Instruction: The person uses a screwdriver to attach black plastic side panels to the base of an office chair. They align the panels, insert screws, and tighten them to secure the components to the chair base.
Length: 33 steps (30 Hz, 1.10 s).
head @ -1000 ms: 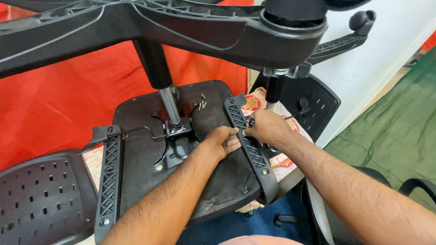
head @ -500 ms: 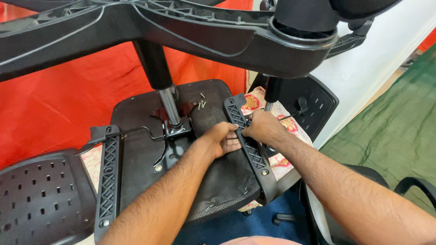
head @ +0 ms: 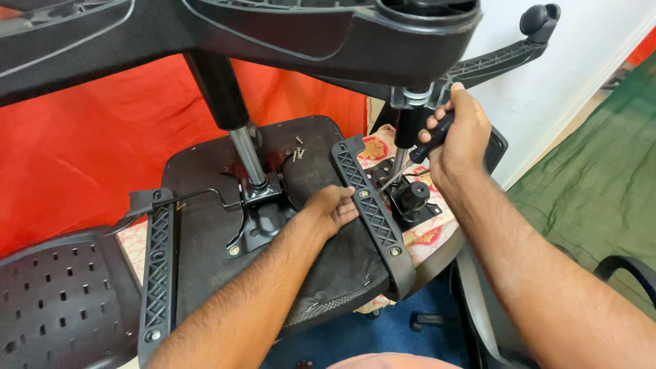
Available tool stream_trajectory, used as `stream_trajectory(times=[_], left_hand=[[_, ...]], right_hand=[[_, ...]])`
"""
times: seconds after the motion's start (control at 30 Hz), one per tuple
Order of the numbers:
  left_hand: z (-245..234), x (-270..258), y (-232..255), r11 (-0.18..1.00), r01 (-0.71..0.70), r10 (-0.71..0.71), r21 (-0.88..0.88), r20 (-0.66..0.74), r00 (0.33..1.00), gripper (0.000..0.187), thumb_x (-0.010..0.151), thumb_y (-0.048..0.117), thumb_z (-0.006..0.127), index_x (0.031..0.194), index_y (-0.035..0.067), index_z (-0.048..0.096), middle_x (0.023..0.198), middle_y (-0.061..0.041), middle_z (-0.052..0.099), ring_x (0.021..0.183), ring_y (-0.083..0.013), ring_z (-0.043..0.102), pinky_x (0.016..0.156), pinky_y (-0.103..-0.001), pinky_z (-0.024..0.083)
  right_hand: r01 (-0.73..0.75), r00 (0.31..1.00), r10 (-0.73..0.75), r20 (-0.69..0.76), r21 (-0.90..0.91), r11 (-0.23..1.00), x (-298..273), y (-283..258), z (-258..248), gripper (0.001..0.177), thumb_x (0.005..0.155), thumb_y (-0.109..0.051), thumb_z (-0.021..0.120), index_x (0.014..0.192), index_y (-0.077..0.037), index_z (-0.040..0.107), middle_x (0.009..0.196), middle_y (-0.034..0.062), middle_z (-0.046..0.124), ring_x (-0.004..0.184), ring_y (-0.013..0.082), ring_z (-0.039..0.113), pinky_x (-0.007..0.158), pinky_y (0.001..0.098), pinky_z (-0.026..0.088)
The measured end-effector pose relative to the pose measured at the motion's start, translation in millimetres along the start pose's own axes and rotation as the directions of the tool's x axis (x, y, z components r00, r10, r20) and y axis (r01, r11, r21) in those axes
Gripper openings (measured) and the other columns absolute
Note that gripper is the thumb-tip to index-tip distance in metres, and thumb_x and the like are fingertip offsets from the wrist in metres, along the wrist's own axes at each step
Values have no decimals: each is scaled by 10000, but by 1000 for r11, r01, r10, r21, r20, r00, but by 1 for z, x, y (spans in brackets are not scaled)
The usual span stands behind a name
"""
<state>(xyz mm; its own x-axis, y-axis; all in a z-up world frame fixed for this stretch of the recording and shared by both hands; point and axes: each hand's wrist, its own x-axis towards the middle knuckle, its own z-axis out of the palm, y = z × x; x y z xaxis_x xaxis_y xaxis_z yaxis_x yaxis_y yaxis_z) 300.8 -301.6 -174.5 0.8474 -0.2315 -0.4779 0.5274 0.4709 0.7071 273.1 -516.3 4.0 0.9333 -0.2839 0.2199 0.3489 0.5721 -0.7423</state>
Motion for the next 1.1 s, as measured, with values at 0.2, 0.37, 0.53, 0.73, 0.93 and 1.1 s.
stream_trajectory(times=[0.2,0.37,0.53,0.73,0.93,1.1], left_hand=[[7,-15,5,999,2,-2,40,-12,1000,135,902,63,659,1014,7,709,975,-112,767,863,-224,756,813,-372,629],[15,-25,7,997,-7,10,71,-52,999,155,877,48,700,1023,-1,713,970,-109,766,841,-218,752,792,-352,626],[22,-31,11,997,4,4,78,-104,995,167,858,21,722,1020,-19,708,983,-121,765,847,-229,760,776,-347,647],[23,-29,8,993,-12,24,120,-95,995,169,859,36,719,1025,6,721,1000,-100,775,843,-202,760,786,-331,627],[33,-30,7,958,-92,148,271,-191,970,118,830,24,776,915,12,694,873,-91,726,712,-190,694,696,-354,620],[41,-64,10,364,-404,754,839,-10,657,389,672,128,906,897,-30,630,853,-161,682,760,-283,656,686,-416,541]], right_hand=[[47,993,-44,-108,22,999,0,29,-8,316,1021,-329,607,846,-100,478,732,41,502,627,163,518,496,309,433],[47,976,-56,-210,-51,998,7,37,-6,311,1013,-328,623,860,-90,494,732,34,512,607,143,521,475,298,435],[36,979,-70,-194,-172,985,7,35,4,230,991,-248,688,973,-85,526,772,14,530,629,106,545,504,285,483],[80,987,-115,-112,-280,957,-5,48,20,266,994,-217,706,1055,-84,484,785,20,515,605,103,507,521,256,450],[124,891,-184,-415,-167,978,-2,52,-15,178,1012,-218,641,1043,-98,513,765,25,530,606,108,538,503,274,493],[57,796,-26,-605,32,998,3,64,-63,202,1017,-227,593,939,-65,501,734,40,494,567,144,495,464,303,460]])
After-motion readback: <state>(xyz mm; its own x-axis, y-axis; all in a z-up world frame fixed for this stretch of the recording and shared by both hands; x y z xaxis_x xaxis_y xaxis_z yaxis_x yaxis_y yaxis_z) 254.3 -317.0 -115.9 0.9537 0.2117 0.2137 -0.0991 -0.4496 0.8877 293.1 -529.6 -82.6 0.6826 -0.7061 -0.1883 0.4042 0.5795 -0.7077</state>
